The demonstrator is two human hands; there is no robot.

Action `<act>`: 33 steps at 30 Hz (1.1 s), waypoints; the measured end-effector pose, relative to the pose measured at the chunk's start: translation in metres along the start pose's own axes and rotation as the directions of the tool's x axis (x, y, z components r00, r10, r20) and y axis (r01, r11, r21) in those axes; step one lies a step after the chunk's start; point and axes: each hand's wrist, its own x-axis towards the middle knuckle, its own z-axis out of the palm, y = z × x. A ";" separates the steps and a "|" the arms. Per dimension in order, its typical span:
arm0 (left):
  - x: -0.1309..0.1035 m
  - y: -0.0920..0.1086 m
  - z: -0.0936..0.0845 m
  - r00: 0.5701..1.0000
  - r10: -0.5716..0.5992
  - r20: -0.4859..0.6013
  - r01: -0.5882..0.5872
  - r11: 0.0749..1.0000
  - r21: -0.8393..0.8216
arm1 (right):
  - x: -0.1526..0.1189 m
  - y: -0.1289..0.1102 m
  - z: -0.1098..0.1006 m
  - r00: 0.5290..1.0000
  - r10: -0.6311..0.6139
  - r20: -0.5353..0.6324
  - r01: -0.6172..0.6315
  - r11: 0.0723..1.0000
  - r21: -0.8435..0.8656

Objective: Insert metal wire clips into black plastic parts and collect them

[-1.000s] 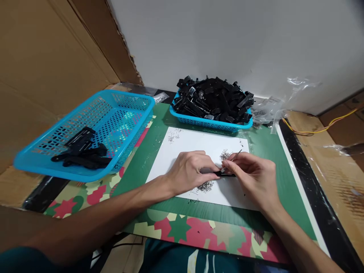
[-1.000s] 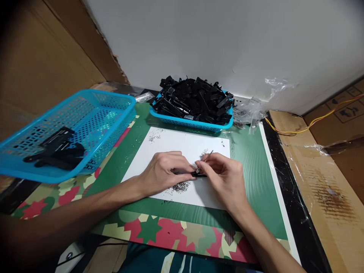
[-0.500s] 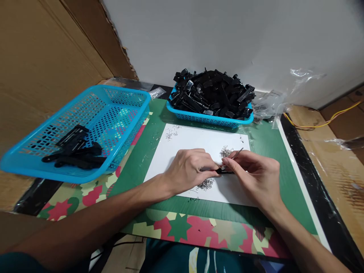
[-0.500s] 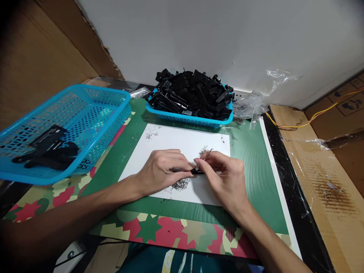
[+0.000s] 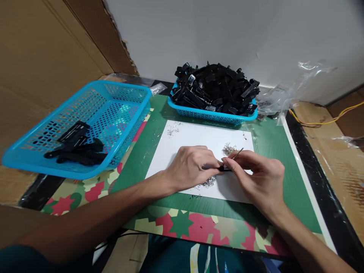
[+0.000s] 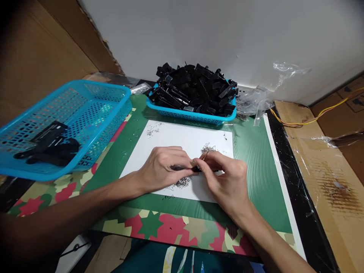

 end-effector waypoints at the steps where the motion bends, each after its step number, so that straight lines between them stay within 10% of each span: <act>1: 0.000 0.000 0.000 1.000 -0.003 0.003 0.003 1.000 0.001 | -0.001 -0.001 0.001 1.000 -0.009 -0.010 0.009 1.000 -0.009; 25: 0.001 -0.003 0.000 0.996 0.078 0.035 -0.077 0.997 -0.018 | 0.002 0.003 -0.004 0.981 0.192 0.008 -0.190 0.959 0.209; 33: -0.001 -0.004 0.001 0.997 0.070 0.040 -0.071 0.997 0.035 | 0.009 0.008 -0.022 0.911 0.042 0.409 -0.044 0.999 -0.005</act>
